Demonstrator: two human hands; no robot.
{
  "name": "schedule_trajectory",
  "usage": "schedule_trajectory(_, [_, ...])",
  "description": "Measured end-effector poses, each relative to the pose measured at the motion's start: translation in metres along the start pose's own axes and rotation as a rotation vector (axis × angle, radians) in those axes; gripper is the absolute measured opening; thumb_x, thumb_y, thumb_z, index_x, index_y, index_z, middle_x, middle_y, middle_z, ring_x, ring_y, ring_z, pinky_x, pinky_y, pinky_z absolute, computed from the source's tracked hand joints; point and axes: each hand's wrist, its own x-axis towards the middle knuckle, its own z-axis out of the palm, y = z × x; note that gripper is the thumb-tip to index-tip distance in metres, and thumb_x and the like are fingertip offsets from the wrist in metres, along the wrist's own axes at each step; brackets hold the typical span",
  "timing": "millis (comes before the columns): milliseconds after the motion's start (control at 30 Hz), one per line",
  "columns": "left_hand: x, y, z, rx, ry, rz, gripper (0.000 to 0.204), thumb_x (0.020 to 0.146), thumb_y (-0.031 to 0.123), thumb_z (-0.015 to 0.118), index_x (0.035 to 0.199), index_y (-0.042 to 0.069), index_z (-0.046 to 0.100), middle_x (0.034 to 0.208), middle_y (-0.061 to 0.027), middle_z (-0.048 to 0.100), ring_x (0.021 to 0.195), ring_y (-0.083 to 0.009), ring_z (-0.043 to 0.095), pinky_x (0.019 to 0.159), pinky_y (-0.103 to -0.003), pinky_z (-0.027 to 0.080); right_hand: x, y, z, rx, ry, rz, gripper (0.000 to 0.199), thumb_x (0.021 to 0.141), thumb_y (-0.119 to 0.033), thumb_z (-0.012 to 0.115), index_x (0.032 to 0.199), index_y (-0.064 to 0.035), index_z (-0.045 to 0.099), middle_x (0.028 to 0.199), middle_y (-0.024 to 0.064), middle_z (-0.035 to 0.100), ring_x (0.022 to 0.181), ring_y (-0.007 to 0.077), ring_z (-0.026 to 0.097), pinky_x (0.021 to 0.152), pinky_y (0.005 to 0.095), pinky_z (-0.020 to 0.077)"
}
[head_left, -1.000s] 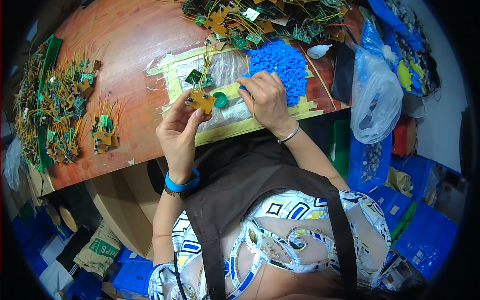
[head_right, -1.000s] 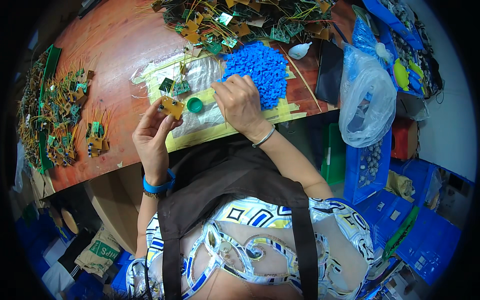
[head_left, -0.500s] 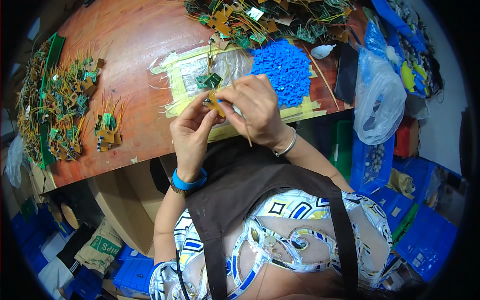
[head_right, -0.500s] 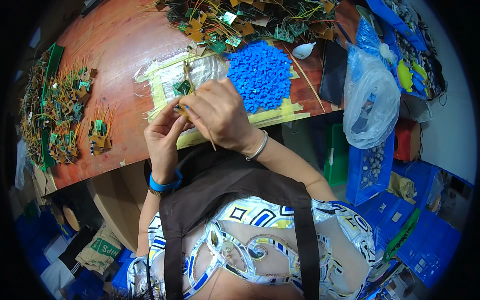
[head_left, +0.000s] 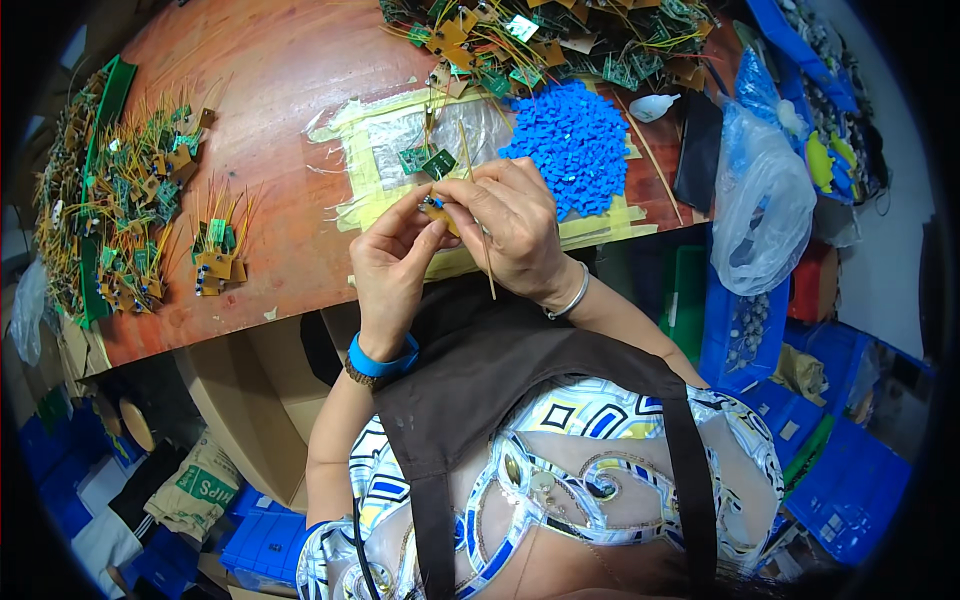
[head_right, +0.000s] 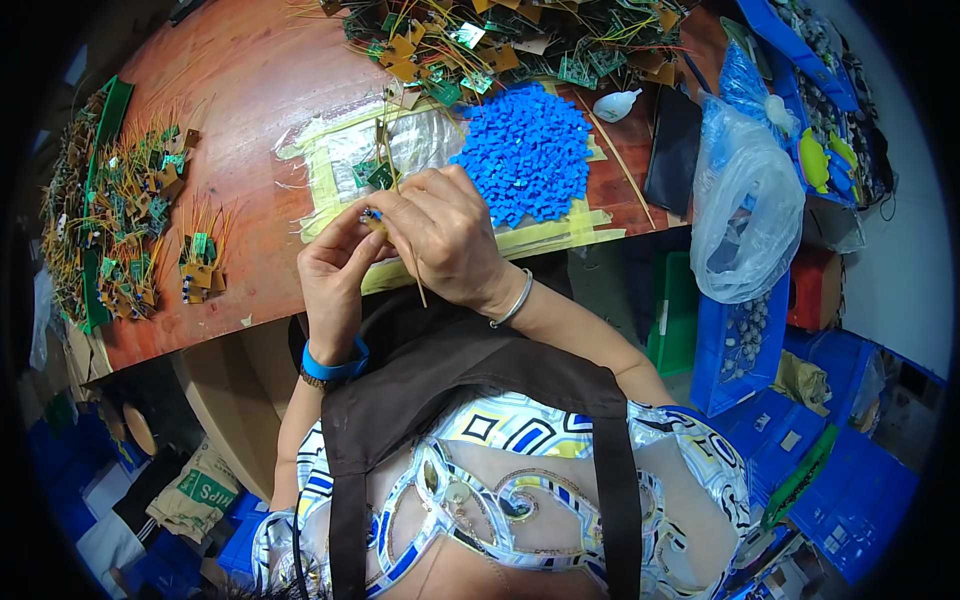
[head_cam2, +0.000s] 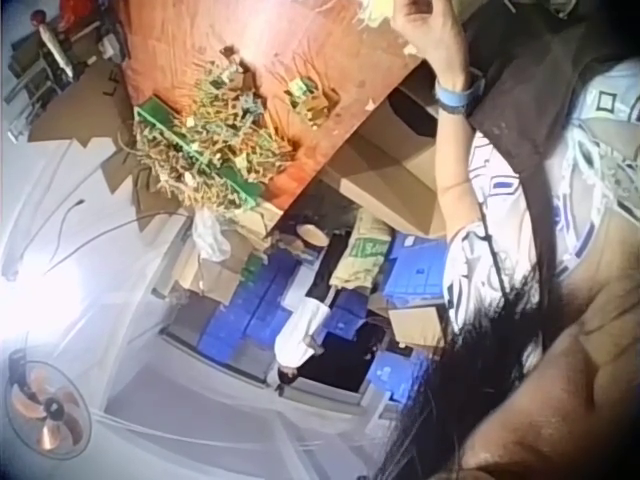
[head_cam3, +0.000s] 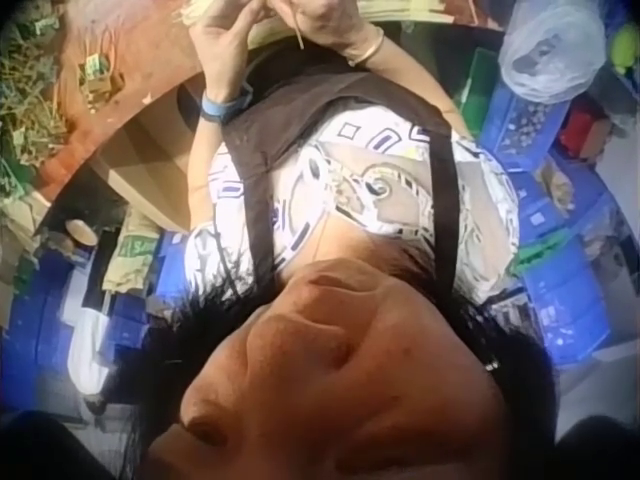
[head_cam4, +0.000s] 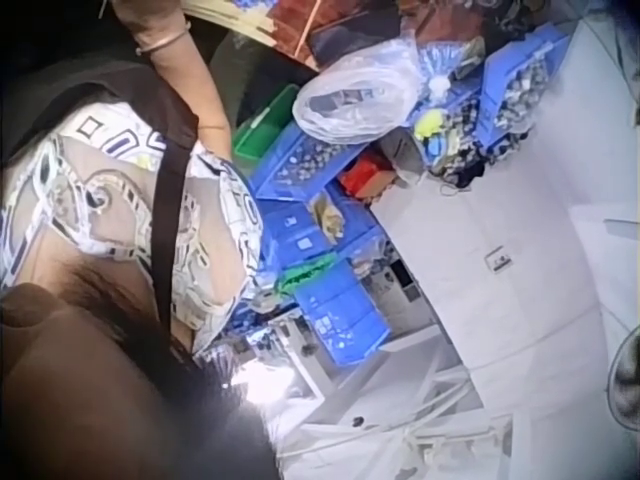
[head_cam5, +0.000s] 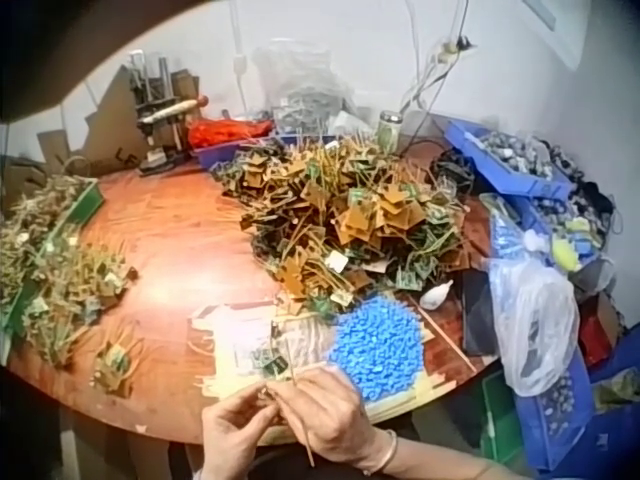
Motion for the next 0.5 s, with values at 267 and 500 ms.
schedule_trajectory(267, [0.0007, 0.0019, 0.0014, 0.019, -0.022, -0.001, 0.033, 0.093, -0.004, 0.059, 0.126, -0.007, 0.058, 0.096, -0.0070, 0.066, 0.086, -0.0125, 0.065, 0.079, -0.028, 0.058, 0.0002, 0.0005, 0.0026, 0.021, 0.040, 0.005, 0.030, 0.069, 0.002, 0.077, 0.097, -0.0042, 0.068, 0.075, 0.0055, 0.065, 0.072, 0.0231, 0.061, 0.064, 0.0339, 0.0424])
schedule_trajectory(500, [0.0008, 0.0008, -0.0022, -0.013, 0.076, -0.018, 0.025, 0.097, 0.004, 0.058, 0.119, -0.005, 0.064, 0.095, -0.0088, 0.069, 0.080, -0.0114, 0.066, 0.072, -0.026, 0.059, 0.0012, -0.0032, 0.0067, 0.050, 0.039, -0.001, 0.029, 0.068, 0.002, 0.077, 0.095, -0.0041, 0.069, 0.075, 0.0056, 0.065, 0.072, 0.0232, 0.061, 0.064, 0.0340, 0.0435])
